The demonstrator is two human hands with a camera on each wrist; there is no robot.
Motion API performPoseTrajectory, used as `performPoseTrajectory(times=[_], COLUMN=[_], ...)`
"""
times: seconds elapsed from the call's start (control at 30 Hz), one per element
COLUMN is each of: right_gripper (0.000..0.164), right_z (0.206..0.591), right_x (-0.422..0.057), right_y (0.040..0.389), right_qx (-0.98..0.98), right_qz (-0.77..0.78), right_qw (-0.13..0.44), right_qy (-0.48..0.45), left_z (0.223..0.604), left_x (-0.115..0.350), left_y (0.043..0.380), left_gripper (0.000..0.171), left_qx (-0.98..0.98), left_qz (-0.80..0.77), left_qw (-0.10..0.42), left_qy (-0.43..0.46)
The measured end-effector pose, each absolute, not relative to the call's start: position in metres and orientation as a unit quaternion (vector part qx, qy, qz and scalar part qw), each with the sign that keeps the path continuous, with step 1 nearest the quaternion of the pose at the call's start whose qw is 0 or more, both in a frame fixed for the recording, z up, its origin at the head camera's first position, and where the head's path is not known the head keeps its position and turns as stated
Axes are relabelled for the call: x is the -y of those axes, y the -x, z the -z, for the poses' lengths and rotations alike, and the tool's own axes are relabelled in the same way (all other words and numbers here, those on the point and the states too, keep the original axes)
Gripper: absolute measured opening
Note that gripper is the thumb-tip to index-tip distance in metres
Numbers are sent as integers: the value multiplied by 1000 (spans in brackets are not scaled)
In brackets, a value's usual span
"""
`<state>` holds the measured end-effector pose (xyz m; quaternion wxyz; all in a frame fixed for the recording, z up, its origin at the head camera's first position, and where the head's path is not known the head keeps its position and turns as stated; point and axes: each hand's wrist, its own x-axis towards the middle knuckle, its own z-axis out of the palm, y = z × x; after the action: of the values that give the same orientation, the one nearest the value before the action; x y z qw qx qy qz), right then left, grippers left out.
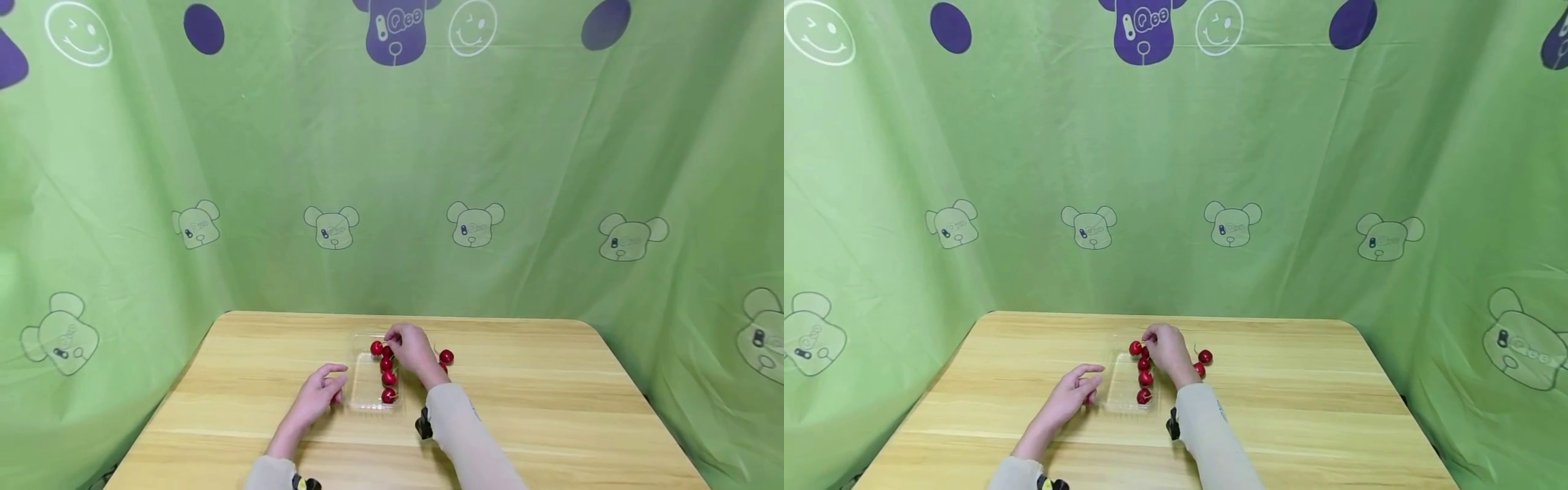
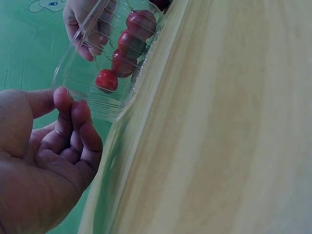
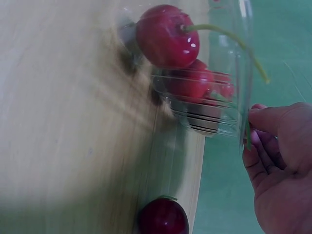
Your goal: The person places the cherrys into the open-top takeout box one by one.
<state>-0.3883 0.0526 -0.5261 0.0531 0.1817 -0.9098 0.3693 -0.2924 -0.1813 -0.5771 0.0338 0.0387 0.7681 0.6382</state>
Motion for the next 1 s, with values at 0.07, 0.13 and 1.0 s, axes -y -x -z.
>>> performPoseTrajectory(times=[0.07, 0.13, 1.0], right_gripper=[10, 9, 12], right_z=[527, 528, 540], right_x=[-52, -51, -43], right_y=[389, 390, 397], right_qx=[911, 912, 922], right_qz=[-366, -358, -332], right_qw=[59, 66, 85], right_qy=[-183, -187, -179], left_z=[576, 576, 578], left_x=[181, 181, 181], left_y=[292, 292, 293], left_gripper=[42, 42, 43], left_qx=[-768, -768, -772], left_qz=[-638, -638, -634], left_qw=[33, 32, 32], left_qy=[-38, -38, -38])
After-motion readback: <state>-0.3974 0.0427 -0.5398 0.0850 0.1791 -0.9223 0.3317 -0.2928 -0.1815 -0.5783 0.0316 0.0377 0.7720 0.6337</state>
